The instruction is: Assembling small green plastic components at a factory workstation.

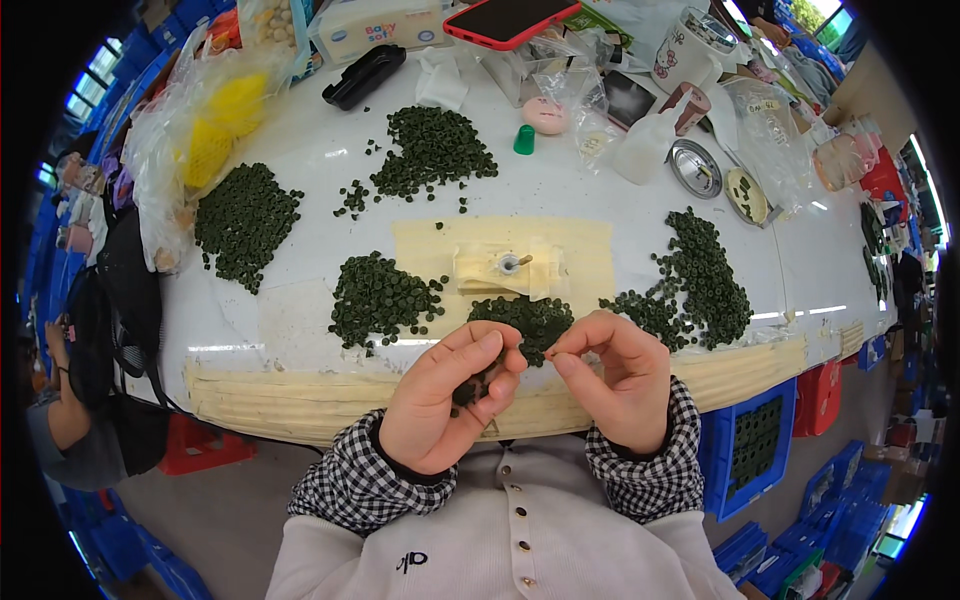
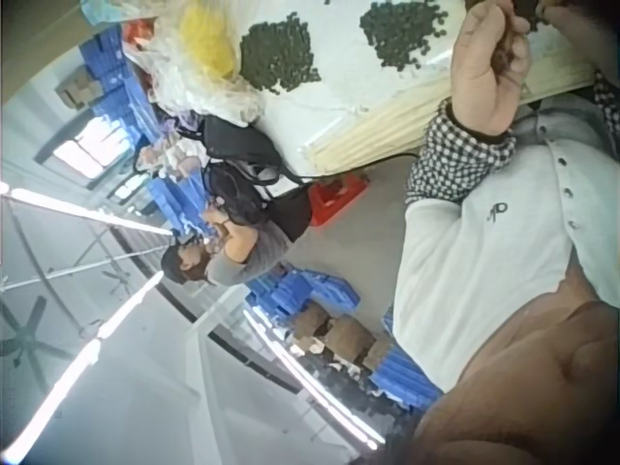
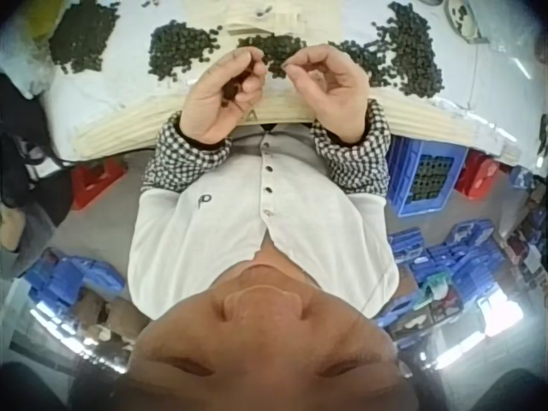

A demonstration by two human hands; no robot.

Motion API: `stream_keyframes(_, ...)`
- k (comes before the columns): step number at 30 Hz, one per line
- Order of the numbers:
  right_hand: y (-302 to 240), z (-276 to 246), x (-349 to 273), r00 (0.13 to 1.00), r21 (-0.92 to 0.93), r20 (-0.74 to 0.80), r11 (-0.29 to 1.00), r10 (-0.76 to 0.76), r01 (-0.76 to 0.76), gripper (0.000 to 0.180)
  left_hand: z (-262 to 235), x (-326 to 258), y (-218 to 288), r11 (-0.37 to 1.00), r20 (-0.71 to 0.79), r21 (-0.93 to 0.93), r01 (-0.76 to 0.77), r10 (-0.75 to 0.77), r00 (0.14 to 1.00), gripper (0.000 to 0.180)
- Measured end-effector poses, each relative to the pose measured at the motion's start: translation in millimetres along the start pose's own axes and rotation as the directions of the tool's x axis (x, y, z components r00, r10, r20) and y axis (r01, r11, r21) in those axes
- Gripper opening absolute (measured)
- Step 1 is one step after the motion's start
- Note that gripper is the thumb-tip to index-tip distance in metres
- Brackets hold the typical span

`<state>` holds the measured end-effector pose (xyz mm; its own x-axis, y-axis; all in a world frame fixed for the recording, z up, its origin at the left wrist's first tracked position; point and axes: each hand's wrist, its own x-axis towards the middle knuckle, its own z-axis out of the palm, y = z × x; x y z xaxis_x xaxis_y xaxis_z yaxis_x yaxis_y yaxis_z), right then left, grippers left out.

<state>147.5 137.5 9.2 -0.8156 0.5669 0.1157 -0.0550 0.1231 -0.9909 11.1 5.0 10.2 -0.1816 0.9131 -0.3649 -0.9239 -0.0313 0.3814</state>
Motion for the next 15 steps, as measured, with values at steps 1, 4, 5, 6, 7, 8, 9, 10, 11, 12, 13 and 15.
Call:
stream_keyframes(1, 0.9, -0.6, 0.9, 1.0, -0.026, -0.005, 0.999, -0.029, 0.029, 0.008, 1.2, 0.3, -0.2, 1.0, -0.009, -0.001, 0.001, -0.001, 1.0, 0.02)
stream_keyframes(4, 0.5, -0.7, 3.1, 0.997, -0.066, -0.002, 0.994, -0.082, 0.082, 0.009, 2.7, -0.3, -1.7, 0.998, -0.037, 0.054, -0.007, 0.009, 0.999, 0.021)
stream_keyframes(5, 0.2, -0.6, 3.5, 0.996, -0.072, 0.001, 0.993, -0.094, 0.094, 0.009, 2.4, -0.6, -2.0, 0.998, -0.033, 0.057, -0.012, 0.014, 0.999, 0.021)
stream_keyframes(6, 0.2, -0.7, 3.5, 0.995, -0.073, 0.002, 0.993, -0.096, 0.096, 0.009, 1.9, -0.4, -2.4, 0.998, -0.026, 0.059, -0.017, 0.018, 0.999, 0.02)
stream_keyframes(7, 0.3, -0.8, 3.5, 0.995, -0.075, 0.003, 0.992, -0.098, 0.098, 0.009, 1.1, -0.3, -2.9, 0.998, -0.02, 0.061, -0.021, 0.022, 1.0, 0.02)
stream_keyframes(8, 0.3, -0.9, 3.4, 0.995, -0.076, 0.004, 0.992, -0.099, 0.1, 0.009, -1.0, -0.1, -3.7, 0.998, -0.005, 0.061, -0.025, 0.025, 1.0, 0.02)
stream_keyframes(9, 0.3, -1.3, 3.2, 0.995, -0.07, 0.005, 0.993, -0.095, 0.095, 0.009, -4.0, 0.3, -4.6, 0.998, 0.009, 0.062, -0.028, 0.027, 1.0, 0.02)
stream_keyframes(10, 0.2, -1.6, 3.1, 0.996, -0.063, 0.005, 0.994, -0.091, 0.091, 0.009, -5.7, 0.1, -5.0, 0.998, 0.024, 0.063, -0.031, 0.029, 0.999, 0.02)
stream_keyframes(11, 0.1, -1.9, 2.9, 0.996, -0.057, 0.006, 0.995, -0.086, 0.087, 0.009, -5.6, -1.1, -4.6, 0.996, 0.012, 0.079, -0.031, 0.031, 0.999, 0.02)
stream_keyframes(12, 0.2, -2.3, 2.7, 0.997, -0.047, 0.006, 0.995, -0.083, 0.083, 0.009, -4.9, -2.1, -4.2, 0.995, 0.002, 0.095, -0.03, 0.03, 1.0, 0.02)
stream_keyframes(13, 0.4, -2.3, 2.8, 0.997, -0.037, 0.005, 0.996, -0.079, 0.079, 0.009, -3.5, -2.7, -4.0, 0.993, -0.008, 0.111, -0.029, 0.03, 1.0, 0.021)
stream_keyframes(15, 0.9, -3.0, 2.3, 0.997, -0.015, 0.008, 0.997, -0.071, 0.071, 0.009, 1.4, -2.6, -2.9, 0.988, -0.048, 0.152, -0.029, 0.036, 0.998, 0.02)
